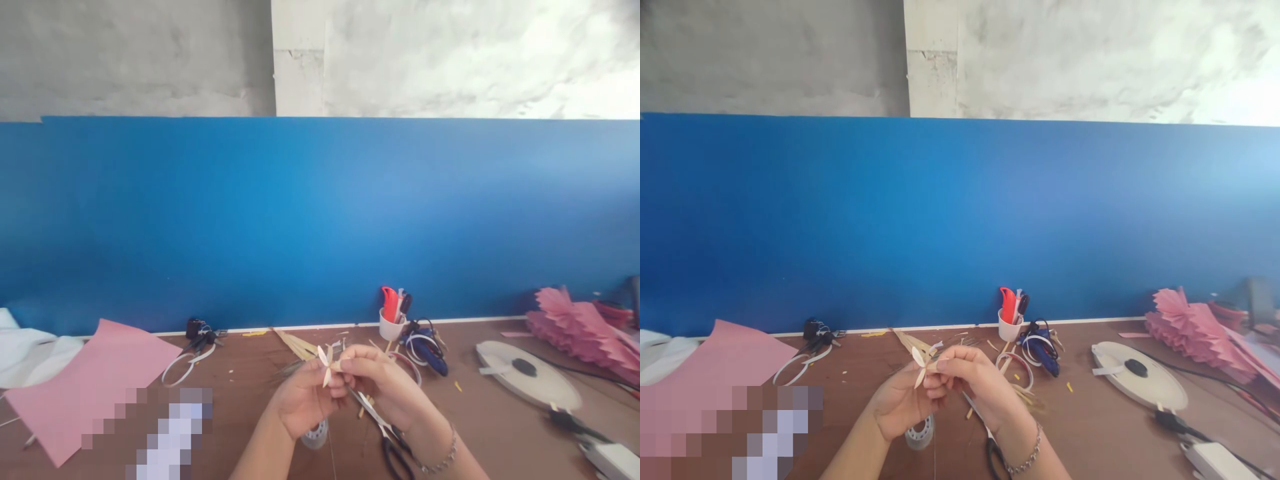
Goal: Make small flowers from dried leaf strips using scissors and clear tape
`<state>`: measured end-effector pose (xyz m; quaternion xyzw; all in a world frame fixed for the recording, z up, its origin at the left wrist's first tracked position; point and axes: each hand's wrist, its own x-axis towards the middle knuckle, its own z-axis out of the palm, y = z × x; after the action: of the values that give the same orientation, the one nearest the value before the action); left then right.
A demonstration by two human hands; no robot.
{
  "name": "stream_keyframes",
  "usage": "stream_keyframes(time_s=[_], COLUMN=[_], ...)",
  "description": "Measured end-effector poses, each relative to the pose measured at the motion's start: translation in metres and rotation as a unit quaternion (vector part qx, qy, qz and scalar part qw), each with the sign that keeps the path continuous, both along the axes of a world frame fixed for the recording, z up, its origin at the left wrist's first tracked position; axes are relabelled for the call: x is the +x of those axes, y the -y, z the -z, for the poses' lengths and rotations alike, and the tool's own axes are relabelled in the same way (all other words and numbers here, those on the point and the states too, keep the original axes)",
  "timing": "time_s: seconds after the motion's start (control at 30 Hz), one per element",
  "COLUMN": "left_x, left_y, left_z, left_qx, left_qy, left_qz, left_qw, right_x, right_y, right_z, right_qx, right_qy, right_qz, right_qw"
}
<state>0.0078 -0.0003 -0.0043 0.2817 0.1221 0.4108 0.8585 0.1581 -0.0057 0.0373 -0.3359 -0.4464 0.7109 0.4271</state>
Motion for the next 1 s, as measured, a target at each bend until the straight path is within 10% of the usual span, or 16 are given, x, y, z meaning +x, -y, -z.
stream_keyframes(time_s=[0.57, 1.0], left_x=[-0.003, -0.004], left_y=[-0.003, -0.002], left_z=[0.005, 0.003], left_qx=[-0.012, 0.030], left_qy=[-0.042, -0.024], left_qz=[-0.038, -0.025], left_qw=[0.998, 0.999], right_x=[0.001, -0.007], right_y=[0.004, 0.005], right_z=[0.002, 0.000], right_qx=[0.223, 0.063], right_qy=[0.196, 0.042], right_qz=[0.174, 0.063], right_qw=[0.939, 0.995])
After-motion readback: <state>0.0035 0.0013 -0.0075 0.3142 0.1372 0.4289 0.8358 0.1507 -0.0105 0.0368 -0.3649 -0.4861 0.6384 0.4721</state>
